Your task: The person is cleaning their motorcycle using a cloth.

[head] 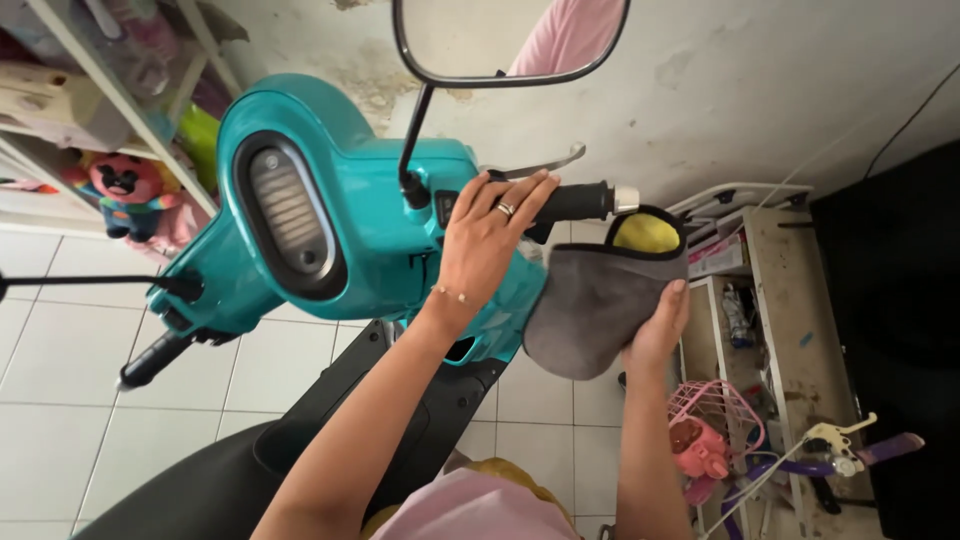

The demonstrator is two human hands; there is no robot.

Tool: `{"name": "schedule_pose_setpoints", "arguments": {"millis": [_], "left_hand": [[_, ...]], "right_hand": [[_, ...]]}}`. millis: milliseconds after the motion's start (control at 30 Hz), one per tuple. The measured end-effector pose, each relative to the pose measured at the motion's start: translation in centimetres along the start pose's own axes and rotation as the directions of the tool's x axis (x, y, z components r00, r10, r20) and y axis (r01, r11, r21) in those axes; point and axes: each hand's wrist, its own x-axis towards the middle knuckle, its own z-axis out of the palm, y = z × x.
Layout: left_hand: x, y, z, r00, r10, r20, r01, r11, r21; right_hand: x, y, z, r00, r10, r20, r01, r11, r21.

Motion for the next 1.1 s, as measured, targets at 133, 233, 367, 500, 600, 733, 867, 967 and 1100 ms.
{"name": "schedule_pose_setpoints", "arguments": {"millis": [133, 233, 367, 500, 600, 733, 867, 967, 1100], "left_hand": [[1.2, -1.2, -0.4, 0.993, 0.068, 0.097, -0.071, 0.997, 0.036], [2.6, -1.7, -1.1, 0.970, 0.121, 0.213, -0.126, 0.992, 0.013], [2.0, -2.0, -1.1, 0.971, 0.139, 0.195, -0.134, 0.990, -0.040], [1.6, -2.1, -0.5, 0.991, 0.126, 0.046, -0.122, 0.990, -0.073], [1.7, -2.2, -0.5, 0.992, 0.118, 0.036, -0.114, 0.989, -0.098], [1.9, -1.5, 0.0, 0.995, 0.069, 0.076, -0.064, 0.996, -0.060], [2.0, -1.1, -0.1, 0.997, 0.034, 0.076, -0.032, 0.999, -0.019], [1.9, -1.1, -0.2, 0.995, 0.013, 0.096, -0.011, 1.000, -0.021], [1.7, -1.0, 0.1, 0.997, -0.001, 0.080, 0.003, 1.000, -0.024]], "right_hand": [[0.6, 0.5, 1.2, 1.000, -0.006, 0.020, 0.005, 0.999, 0.048], [1.0, 1.1, 1.1, 1.000, 0.009, -0.003, -0.009, 0.999, 0.033], [0.9, 1.1, 1.0, 1.000, -0.004, -0.001, 0.004, 1.000, 0.027], [1.6, 1.6, 0.2, 0.997, -0.064, -0.052, 0.068, 0.996, 0.062], [1.9, -1.5, 3.6, 0.961, -0.276, 0.006, 0.275, 0.956, -0.105], [3.9, -6.8, 10.2, 0.795, -0.415, 0.443, 0.604, 0.620, -0.501], [4.9, -11.3, 12.2, 0.841, -0.154, 0.519, 0.455, 0.720, -0.523], [5.1, -12.2, 12.4, 0.822, -0.028, 0.569, 0.433, 0.680, -0.592], [6.3, -11.6, 12.2, 0.790, -0.100, 0.604, 0.568, 0.491, -0.661]]}}
